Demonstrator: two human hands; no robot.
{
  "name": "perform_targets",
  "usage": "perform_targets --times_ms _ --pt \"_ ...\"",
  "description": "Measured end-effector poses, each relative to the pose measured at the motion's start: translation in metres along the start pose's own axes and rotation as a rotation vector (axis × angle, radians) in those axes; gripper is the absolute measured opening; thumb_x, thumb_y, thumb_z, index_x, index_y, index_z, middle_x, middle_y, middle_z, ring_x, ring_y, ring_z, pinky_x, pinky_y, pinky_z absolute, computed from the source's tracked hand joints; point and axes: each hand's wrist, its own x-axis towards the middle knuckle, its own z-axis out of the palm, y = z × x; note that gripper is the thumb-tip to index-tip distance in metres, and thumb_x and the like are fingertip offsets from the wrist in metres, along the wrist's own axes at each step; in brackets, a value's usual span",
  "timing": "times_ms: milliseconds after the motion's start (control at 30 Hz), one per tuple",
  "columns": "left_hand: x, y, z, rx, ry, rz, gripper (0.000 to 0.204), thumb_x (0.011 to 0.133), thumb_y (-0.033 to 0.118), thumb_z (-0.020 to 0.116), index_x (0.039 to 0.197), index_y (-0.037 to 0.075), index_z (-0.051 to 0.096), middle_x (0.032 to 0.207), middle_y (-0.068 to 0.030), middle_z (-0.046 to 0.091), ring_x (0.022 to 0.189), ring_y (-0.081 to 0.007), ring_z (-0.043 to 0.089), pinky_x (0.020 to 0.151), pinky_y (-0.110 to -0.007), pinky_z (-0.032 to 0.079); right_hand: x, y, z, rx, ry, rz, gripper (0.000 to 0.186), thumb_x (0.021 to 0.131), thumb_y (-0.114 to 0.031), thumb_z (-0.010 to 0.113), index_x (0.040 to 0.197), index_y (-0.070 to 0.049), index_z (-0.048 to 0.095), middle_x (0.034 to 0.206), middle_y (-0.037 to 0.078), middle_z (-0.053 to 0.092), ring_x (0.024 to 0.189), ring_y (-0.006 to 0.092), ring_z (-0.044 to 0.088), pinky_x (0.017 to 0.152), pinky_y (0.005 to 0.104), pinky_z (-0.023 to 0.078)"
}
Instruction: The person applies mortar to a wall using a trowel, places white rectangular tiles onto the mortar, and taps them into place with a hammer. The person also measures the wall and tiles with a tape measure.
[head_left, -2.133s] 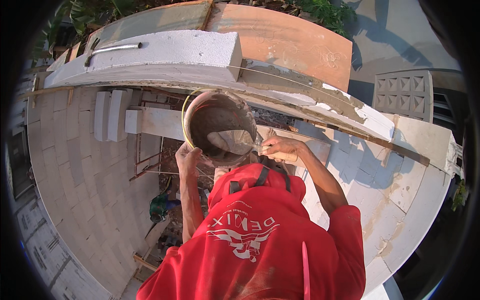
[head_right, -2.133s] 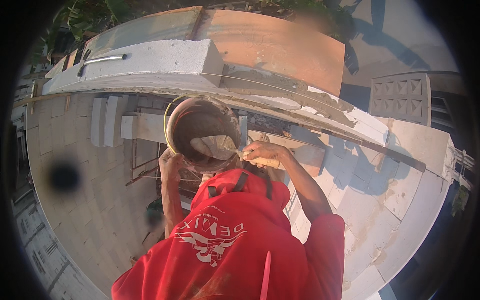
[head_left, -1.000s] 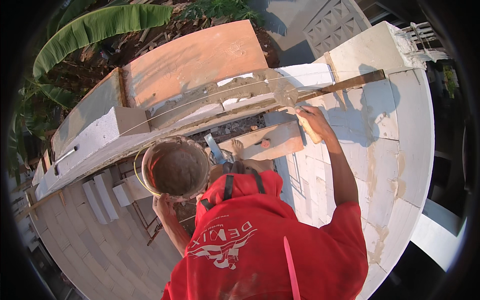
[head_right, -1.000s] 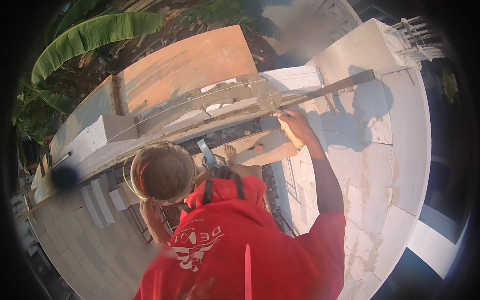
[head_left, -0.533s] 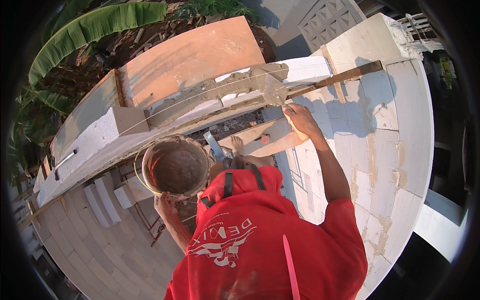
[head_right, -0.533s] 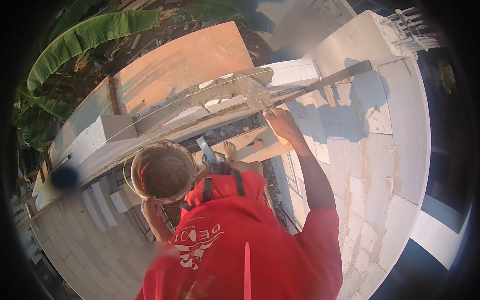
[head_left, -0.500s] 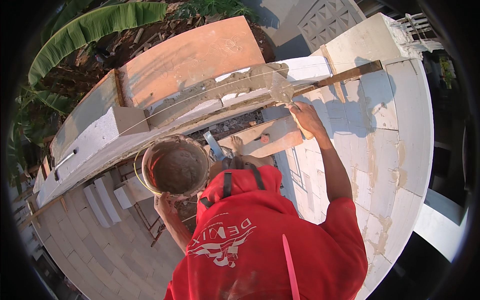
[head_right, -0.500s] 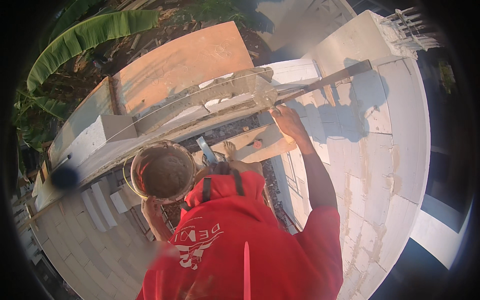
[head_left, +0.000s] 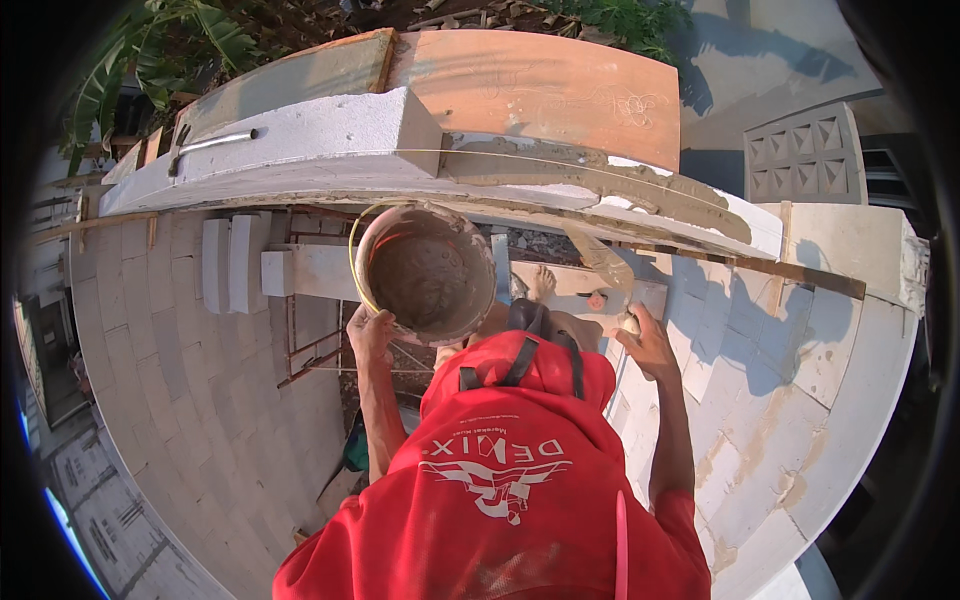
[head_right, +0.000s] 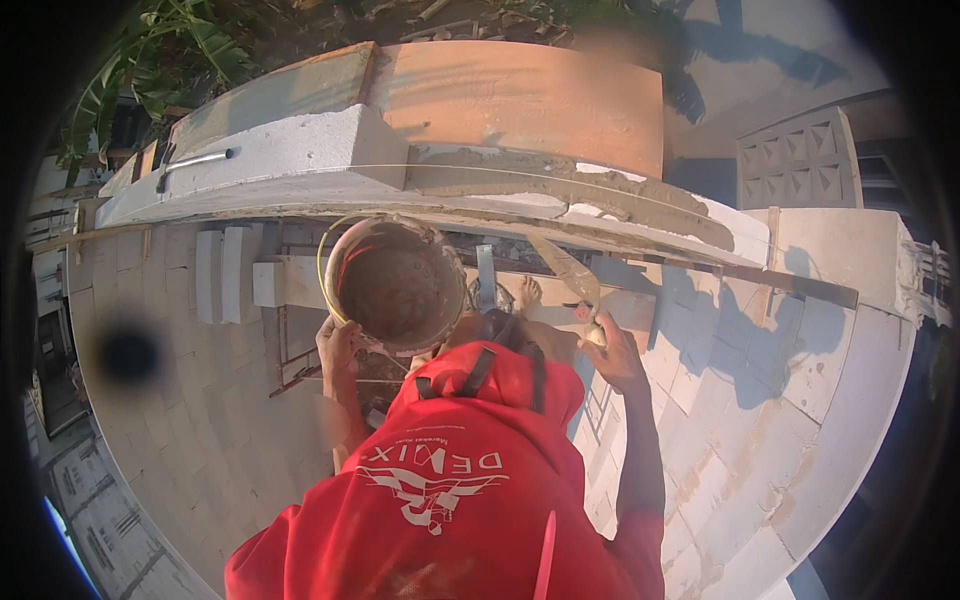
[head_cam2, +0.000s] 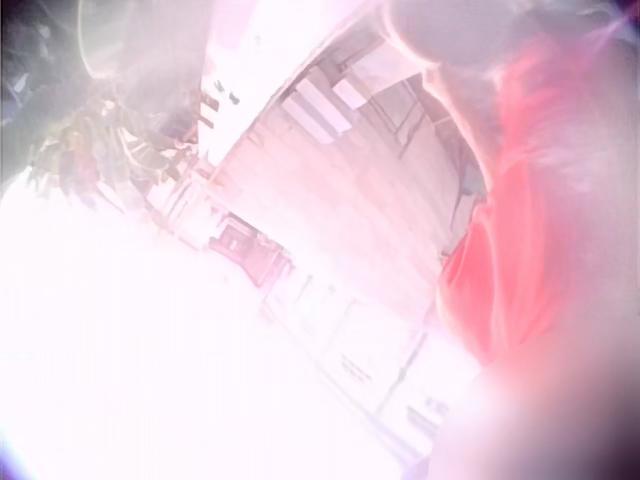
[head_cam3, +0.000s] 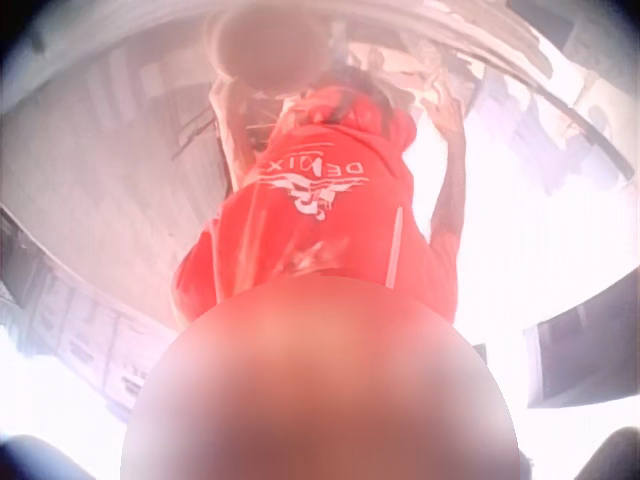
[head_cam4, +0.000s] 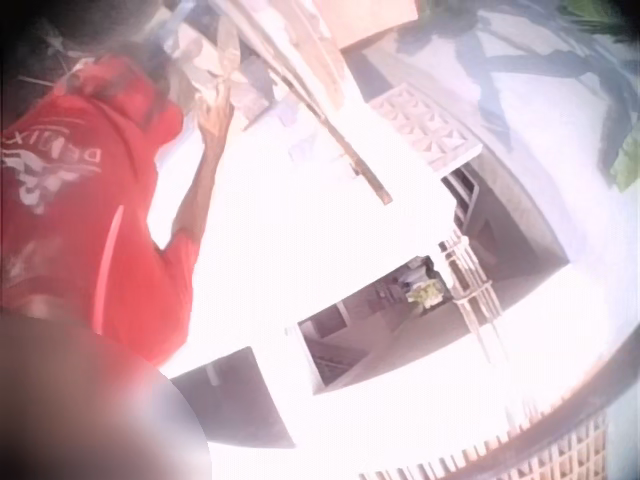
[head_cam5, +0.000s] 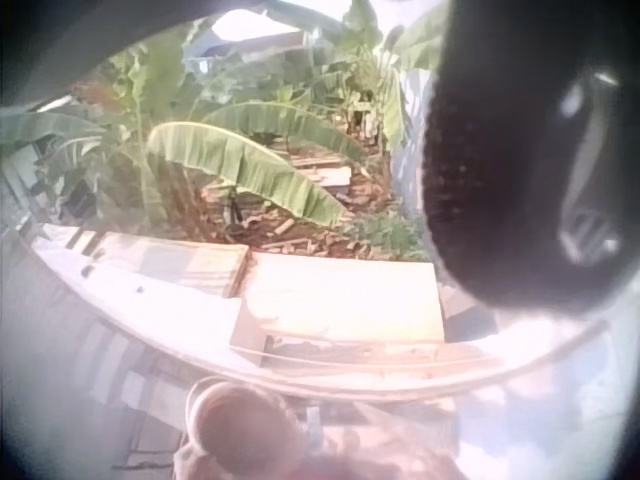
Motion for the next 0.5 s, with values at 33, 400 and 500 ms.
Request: perform_targets --times_ms 33,400,500 --pt "0.001 0.002 -0.002 -0.029 -0.043 0.079 0.02 0.075 -0.006 0.059 0.091 0.001 0.068 0.076 0.0015 0.061 0.061 -0.008 0.056 0.054 -0.022 0.042 0.025 -0.024 0.021 -0.207 -0.056 -0.204 0.035 0.094 -0.026 0.067 0.12 -0.005 0.059 0.089 0.018 0.07 0.081 0.0356 0.071 0.077 0.0452 0.054" --pt "-0.006 0.035 -0.01 0.047 -0.047 0.193 0.029 0.072 -0.007 0.057 0.096 -0.003 0.071 0.085 -0.001 0.068 0.071 -0.0096 0.061 0.066 -0.026 0.049 0.137 -0.163 0.176 -0.507 -1.018 -0.289 0.026 0.09 -0.019 0.062 0.091 0.006 0.07 0.081 0.019 0.071 0.079 0.0305 0.071 0.067 0.0432 0.054" --pt "0.003 0.032 -0.014 0.052 -0.029 0.122 0.028 0.072 -0.008 0.058 0.096 -0.003 0.071 0.084 -0.0003 0.067 0.07 -0.0098 0.06 0.065 -0.026 0.048 0.133 -0.158 0.18 -0.07 -1.21 0.032 0.034 0.094 -0.028 0.065 0.092 0.005 0.068 0.077 0.014 0.069 0.068 0.023 0.067 0.061 0.0402 0.053"
